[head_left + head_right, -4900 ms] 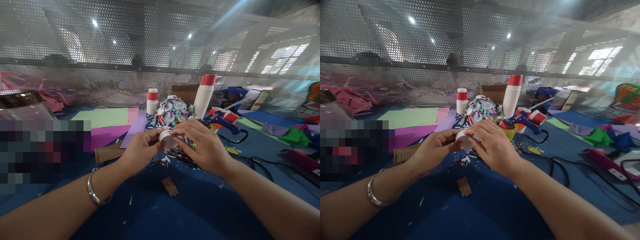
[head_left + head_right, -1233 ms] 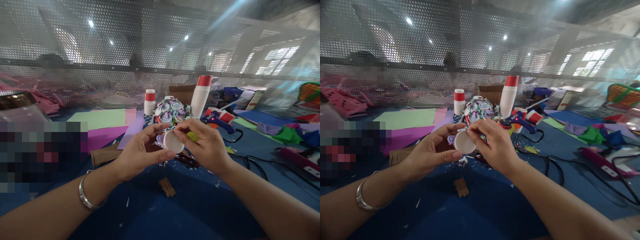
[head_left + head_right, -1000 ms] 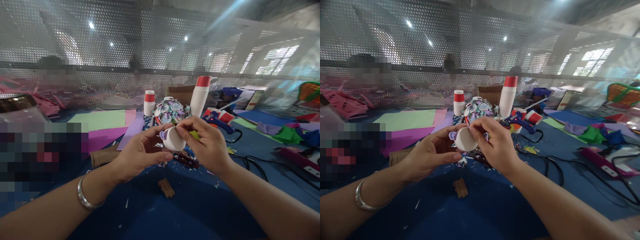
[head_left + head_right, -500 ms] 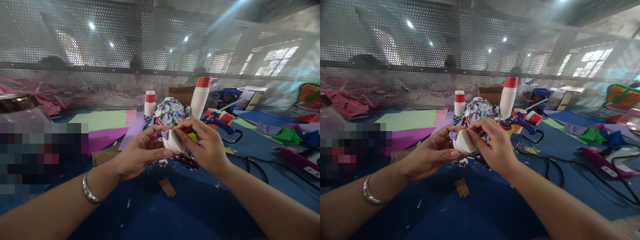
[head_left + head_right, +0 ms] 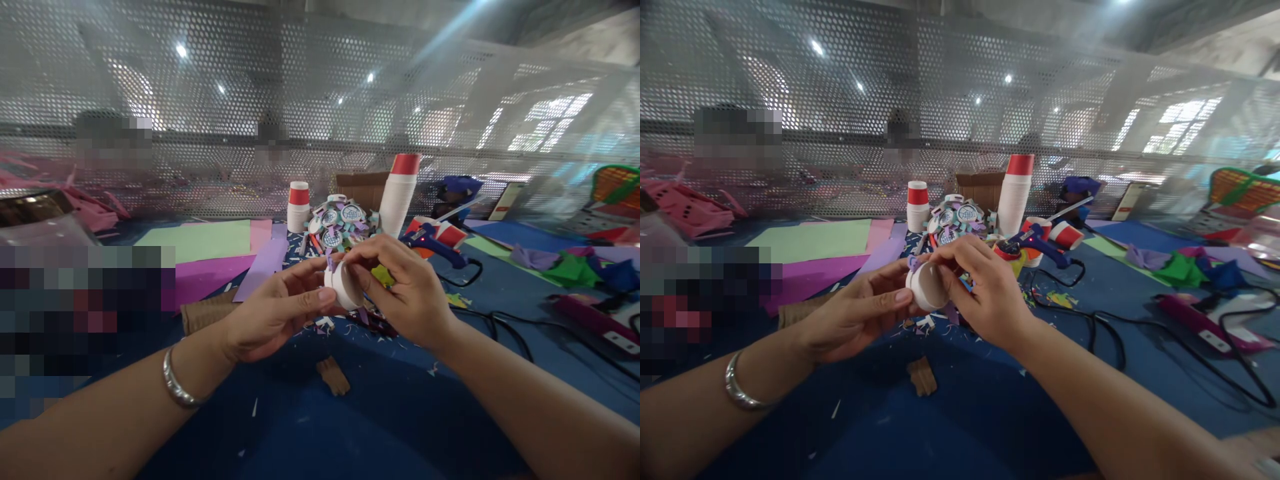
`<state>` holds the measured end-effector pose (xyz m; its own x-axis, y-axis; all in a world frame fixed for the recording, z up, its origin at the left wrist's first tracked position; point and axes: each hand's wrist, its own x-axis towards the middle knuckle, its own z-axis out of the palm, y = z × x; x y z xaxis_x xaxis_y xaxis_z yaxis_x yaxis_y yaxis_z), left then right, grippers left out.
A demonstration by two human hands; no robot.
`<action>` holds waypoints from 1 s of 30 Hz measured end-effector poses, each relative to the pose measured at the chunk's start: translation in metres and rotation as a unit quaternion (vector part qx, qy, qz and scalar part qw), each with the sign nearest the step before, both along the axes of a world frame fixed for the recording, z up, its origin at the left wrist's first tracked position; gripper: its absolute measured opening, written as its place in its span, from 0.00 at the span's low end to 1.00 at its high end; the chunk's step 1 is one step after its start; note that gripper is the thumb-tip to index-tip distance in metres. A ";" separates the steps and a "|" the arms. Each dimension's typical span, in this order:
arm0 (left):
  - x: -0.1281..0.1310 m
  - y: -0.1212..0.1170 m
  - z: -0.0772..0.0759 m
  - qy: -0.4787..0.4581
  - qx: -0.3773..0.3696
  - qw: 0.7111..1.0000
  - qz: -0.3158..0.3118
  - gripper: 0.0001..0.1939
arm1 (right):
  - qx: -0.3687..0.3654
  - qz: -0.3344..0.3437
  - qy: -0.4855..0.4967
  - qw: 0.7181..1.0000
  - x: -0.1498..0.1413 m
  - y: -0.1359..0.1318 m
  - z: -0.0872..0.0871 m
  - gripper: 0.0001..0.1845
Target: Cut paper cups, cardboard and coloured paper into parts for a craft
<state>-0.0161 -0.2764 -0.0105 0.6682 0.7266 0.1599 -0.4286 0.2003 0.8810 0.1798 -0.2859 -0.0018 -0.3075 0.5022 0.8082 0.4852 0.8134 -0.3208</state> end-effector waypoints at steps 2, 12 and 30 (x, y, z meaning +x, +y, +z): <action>0.000 0.001 0.000 0.005 -0.006 1.000 0.009 0.18 | 0.002 0.014 -0.006 1.000 0.000 0.000 0.000 0.08; -0.002 0.002 0.004 0.009 -0.013 1.000 -0.003 0.18 | 0.006 -0.036 -0.004 0.999 -0.007 -0.004 0.000 0.06; 0.012 -0.009 -0.006 0.094 0.110 0.981 0.128 0.19 | -0.012 -0.066 -0.031 0.997 -0.009 -0.001 -0.007 0.06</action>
